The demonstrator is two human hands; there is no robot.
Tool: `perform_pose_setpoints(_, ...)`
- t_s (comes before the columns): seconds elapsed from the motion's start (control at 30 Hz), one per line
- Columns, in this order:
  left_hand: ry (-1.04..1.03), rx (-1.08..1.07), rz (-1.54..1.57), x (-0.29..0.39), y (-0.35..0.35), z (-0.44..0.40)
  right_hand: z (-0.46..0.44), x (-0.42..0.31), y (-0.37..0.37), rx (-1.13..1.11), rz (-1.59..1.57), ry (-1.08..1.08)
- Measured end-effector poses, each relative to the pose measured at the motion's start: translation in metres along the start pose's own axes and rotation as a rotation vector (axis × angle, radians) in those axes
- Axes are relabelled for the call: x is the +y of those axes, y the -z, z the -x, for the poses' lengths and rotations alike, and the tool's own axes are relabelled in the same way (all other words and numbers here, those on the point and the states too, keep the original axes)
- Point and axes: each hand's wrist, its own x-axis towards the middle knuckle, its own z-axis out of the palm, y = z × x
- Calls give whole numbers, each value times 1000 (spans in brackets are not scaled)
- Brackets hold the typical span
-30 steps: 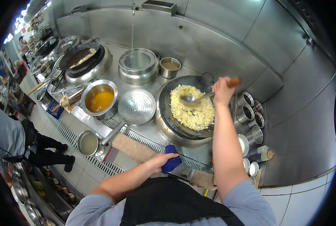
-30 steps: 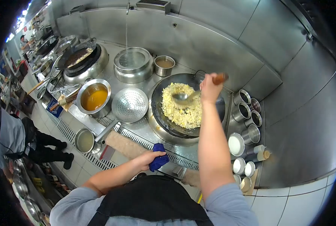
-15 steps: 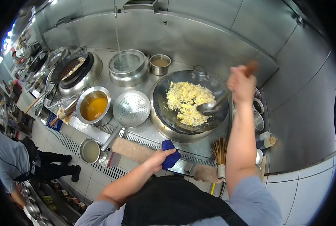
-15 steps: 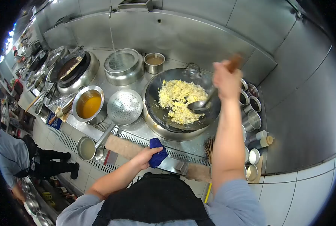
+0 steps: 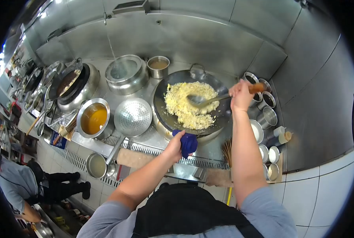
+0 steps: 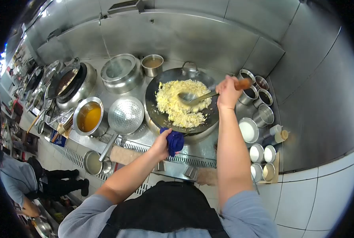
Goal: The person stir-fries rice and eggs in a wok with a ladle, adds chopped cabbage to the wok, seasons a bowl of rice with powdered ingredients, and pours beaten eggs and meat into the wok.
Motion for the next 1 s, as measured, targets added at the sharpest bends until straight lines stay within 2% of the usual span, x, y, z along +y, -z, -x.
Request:
perform_pose_setpoints(0.03, -11, -5, -3, 4, -3, -3, -9, -9, -7, -104, -41, -123)
perform_pose_setpoints(0.07, -16, 4, 43, 2, -2, -1, -13, -18, -11, -104, -42, -128)
perform_pose_setpoints(0.17, -28, -3, 103, 7, -3, 12, -6, -55, -35, -288, -119, -134)
perform_pose_setpoints(0.2, -38, -17, 124, 9, -4, 17, 7, -45, -37, -290, -120, -136)
perform_pose_setpoints(0.27, -44, 10, 108, 10, -4, 14, 36, -4, -35, -139, -36, -71)
perform_pose_setpoints(0.33, -17, 68, -80, 13, 2, -1, 36, 34, -34, -291, 103, -63)
perform_pose_setpoints(0.4, -56, 132, -85, 13, 3, -7, 0, 25, -53, -282, 176, -68)
perform_pose_setpoints(0.47, -41, 155, -70, 11, 8, -7, -27, 2, -70, -139, 509, 105)
perform_pose_setpoints(0.57, -4, 186, -57, 12, 1, 12, -24, -25, -53, 100, 110, 203)
perform_pose_setpoints(0.6, 19, 194, -41, 11, 4, 16, -25, -12, -45, 94, 110, 197)
perform_pose_setpoints(0.67, 32, 155, -22, 9, 16, 12, -28, 24, -24, 73, 75, 1)
perform_pose_setpoints(0.7, 39, 172, -44, 9, 17, 11, -36, 17, -29, -96, 31, -127)
perform_pose_setpoints(0.8, 42, 166, -59, 10, 18, 15, -53, -18, -54, -161, 76, -184)
perform_pose_setpoints(0.83, 19, 174, -76, 10, 23, 13, -48, -25, -60, -115, 57, -75)
perform_pose_setpoints(0.87, -4, 183, -92, 11, 27, 12, -50, -17, -56, -116, 57, -75)
perform_pose_setpoints(0.93, -21, 153, -57, 16, 29, 20, -49, 13, -40, 89, -95, 162)
perform_pose_setpoints(1.0, -105, 42, 64, 24, 25, 31, -44, 37, -38, 3, 68, -5)
